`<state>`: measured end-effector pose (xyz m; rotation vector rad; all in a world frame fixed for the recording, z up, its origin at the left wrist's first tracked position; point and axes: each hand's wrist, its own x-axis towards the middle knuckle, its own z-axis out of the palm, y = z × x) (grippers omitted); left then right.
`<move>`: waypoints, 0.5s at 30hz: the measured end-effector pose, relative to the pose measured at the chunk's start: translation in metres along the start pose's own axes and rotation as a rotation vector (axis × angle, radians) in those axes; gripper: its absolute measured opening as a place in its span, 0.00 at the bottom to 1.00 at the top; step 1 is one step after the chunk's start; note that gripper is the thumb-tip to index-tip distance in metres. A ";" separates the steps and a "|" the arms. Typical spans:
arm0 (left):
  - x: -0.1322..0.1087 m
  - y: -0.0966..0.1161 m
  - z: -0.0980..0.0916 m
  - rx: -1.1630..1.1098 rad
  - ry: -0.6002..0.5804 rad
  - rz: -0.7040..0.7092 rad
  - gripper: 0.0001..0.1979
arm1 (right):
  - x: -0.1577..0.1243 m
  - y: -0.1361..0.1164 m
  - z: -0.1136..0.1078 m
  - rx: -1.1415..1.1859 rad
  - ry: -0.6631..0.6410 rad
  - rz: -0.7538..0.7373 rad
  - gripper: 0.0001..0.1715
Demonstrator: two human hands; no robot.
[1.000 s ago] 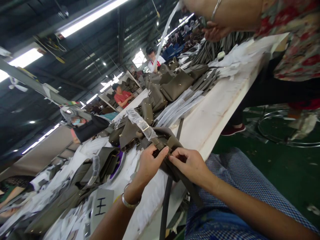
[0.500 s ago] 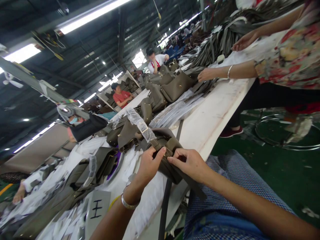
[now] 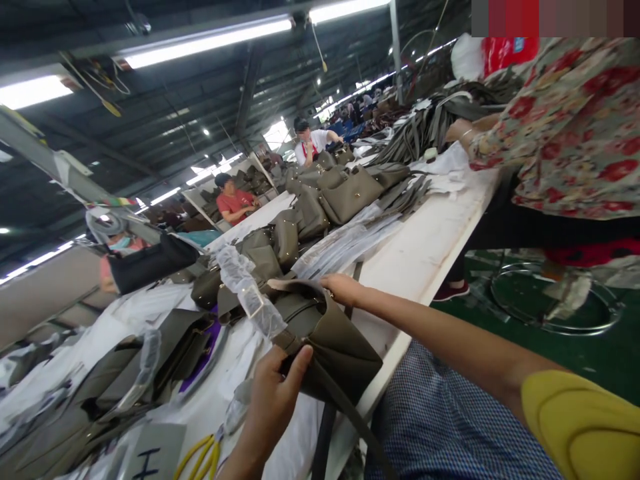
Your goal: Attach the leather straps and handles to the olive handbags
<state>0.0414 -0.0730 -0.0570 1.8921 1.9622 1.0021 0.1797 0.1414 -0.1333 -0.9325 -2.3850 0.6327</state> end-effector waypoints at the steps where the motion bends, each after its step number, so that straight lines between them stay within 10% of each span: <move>1: -0.001 -0.001 0.000 -0.012 -0.001 -0.010 0.19 | 0.007 0.002 0.003 -0.041 -0.023 0.013 0.09; 15: 0.001 0.002 0.008 -0.079 0.040 0.042 0.16 | 0.011 0.034 0.008 -0.386 0.031 0.282 0.18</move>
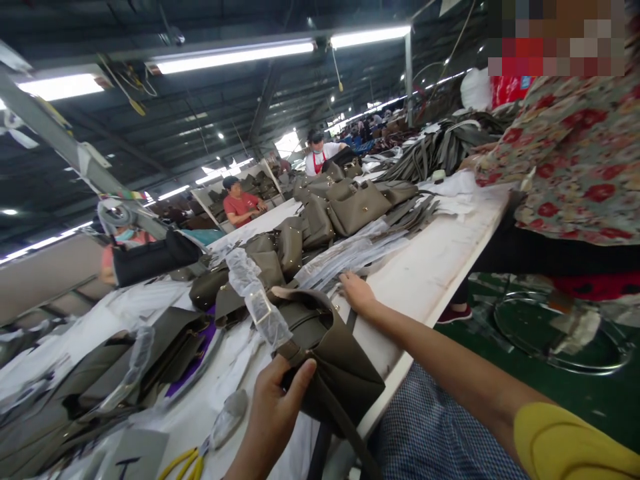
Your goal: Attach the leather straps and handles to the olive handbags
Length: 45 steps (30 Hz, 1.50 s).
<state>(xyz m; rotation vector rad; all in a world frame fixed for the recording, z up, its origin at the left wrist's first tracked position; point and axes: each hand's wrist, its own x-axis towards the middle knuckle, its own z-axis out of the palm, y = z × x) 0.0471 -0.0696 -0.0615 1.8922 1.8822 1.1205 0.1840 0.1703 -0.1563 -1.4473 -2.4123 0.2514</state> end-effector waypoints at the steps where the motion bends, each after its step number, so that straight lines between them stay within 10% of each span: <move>1: 0.001 0.002 0.000 -0.008 0.001 -0.009 0.16 | 0.001 0.000 -0.002 0.001 -0.012 -0.002 0.18; 13: 0.010 0.003 0.009 -0.071 -0.038 -0.001 0.15 | -0.113 0.087 -0.068 -0.070 -0.111 -0.023 0.18; 20: 0.022 0.012 0.023 -0.092 -0.068 0.027 0.13 | -0.123 0.081 -0.050 0.057 -0.141 -0.103 0.12; 26: 0.025 0.019 0.022 -0.113 -0.091 -0.005 0.13 | -0.140 0.083 -0.064 0.349 -0.030 0.118 0.14; 31: 0.028 0.020 0.025 -0.072 -0.091 0.011 0.15 | -0.187 0.052 -0.078 1.496 -0.041 0.278 0.23; 34: 0.028 0.019 0.027 -0.029 -0.086 0.008 0.17 | -0.212 0.013 -0.085 1.774 -0.055 0.291 0.16; 39: 0.028 0.020 0.029 0.022 -0.057 0.012 0.17 | -0.229 -0.048 -0.087 1.602 -0.098 0.205 0.16; 45: 0.024 0.021 0.030 0.035 -0.045 0.013 0.16 | -0.221 -0.075 -0.070 1.026 0.355 0.065 0.09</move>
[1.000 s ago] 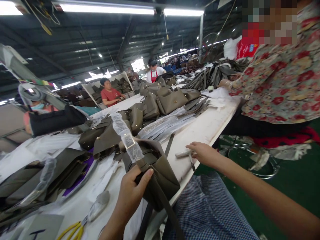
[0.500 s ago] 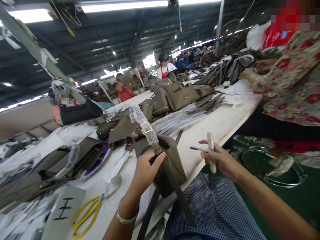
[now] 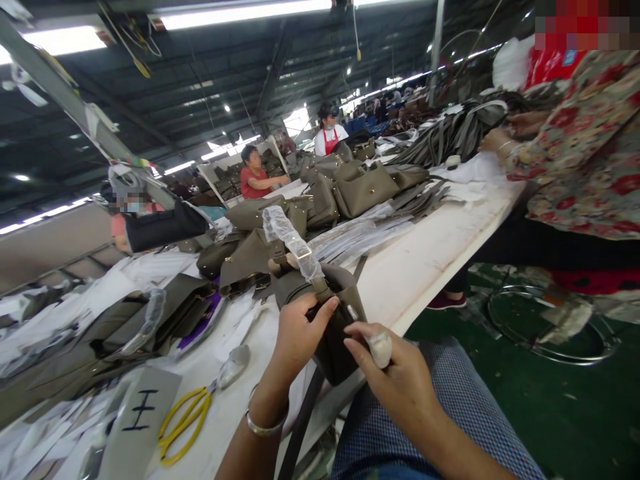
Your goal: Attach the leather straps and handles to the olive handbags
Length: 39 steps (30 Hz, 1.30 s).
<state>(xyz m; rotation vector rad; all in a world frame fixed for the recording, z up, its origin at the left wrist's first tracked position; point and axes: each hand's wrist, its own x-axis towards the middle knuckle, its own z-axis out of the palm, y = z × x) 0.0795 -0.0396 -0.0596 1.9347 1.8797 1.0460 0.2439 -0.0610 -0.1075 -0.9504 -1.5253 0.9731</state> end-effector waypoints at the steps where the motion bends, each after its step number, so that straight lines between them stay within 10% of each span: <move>1: -0.001 0.000 0.001 0.006 0.007 0.006 0.16 | 0.002 0.003 0.003 -0.042 0.019 -0.018 0.09; 19: -0.004 0.004 0.004 -0.217 -0.042 0.025 0.13 | 0.022 0.013 0.017 0.265 0.070 0.146 0.13; 29: -0.006 0.004 0.005 -0.196 -0.031 0.021 0.12 | 0.015 0.005 0.002 0.022 0.066 0.016 0.09; 39: -0.006 0.006 0.006 -0.199 -0.041 -0.013 0.16 | -0.007 -0.025 -0.002 0.062 -0.119 0.064 0.13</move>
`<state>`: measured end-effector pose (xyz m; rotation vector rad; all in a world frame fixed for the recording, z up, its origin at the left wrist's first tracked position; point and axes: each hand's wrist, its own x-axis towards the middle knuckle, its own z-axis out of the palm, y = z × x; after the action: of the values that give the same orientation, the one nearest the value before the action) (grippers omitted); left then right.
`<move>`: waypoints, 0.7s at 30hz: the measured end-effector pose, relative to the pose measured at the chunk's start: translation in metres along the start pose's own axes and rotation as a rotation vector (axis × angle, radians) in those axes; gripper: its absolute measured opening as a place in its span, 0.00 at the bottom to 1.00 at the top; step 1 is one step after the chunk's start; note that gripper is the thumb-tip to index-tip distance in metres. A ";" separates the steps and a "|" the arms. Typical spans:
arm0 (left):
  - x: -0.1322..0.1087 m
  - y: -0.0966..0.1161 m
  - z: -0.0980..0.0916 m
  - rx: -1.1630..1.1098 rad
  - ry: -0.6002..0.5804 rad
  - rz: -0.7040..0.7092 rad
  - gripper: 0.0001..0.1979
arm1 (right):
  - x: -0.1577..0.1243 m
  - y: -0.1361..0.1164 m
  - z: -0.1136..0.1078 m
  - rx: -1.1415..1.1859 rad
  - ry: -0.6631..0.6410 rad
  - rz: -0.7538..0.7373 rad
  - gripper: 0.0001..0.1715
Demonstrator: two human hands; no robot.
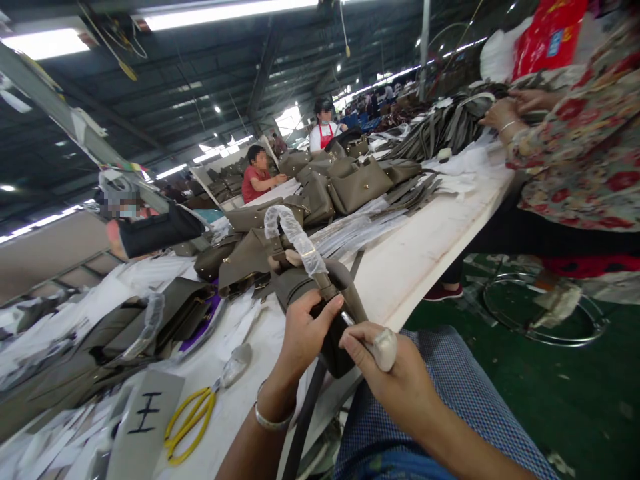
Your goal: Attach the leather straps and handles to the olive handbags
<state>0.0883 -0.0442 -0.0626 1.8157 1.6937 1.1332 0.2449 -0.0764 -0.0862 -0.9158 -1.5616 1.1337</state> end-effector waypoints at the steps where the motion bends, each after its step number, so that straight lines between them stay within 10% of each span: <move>1: 0.000 0.001 0.000 0.009 0.003 0.004 0.16 | 0.001 0.001 0.002 0.014 0.006 0.016 0.13; 21: -0.024 0.011 0.010 0.177 0.162 0.137 0.14 | -0.001 -0.003 0.008 -0.003 -0.029 0.070 0.14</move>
<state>0.1049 -0.0666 -0.0669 2.0227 1.8352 1.2520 0.2378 -0.0800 -0.0843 -0.9671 -1.5655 1.1988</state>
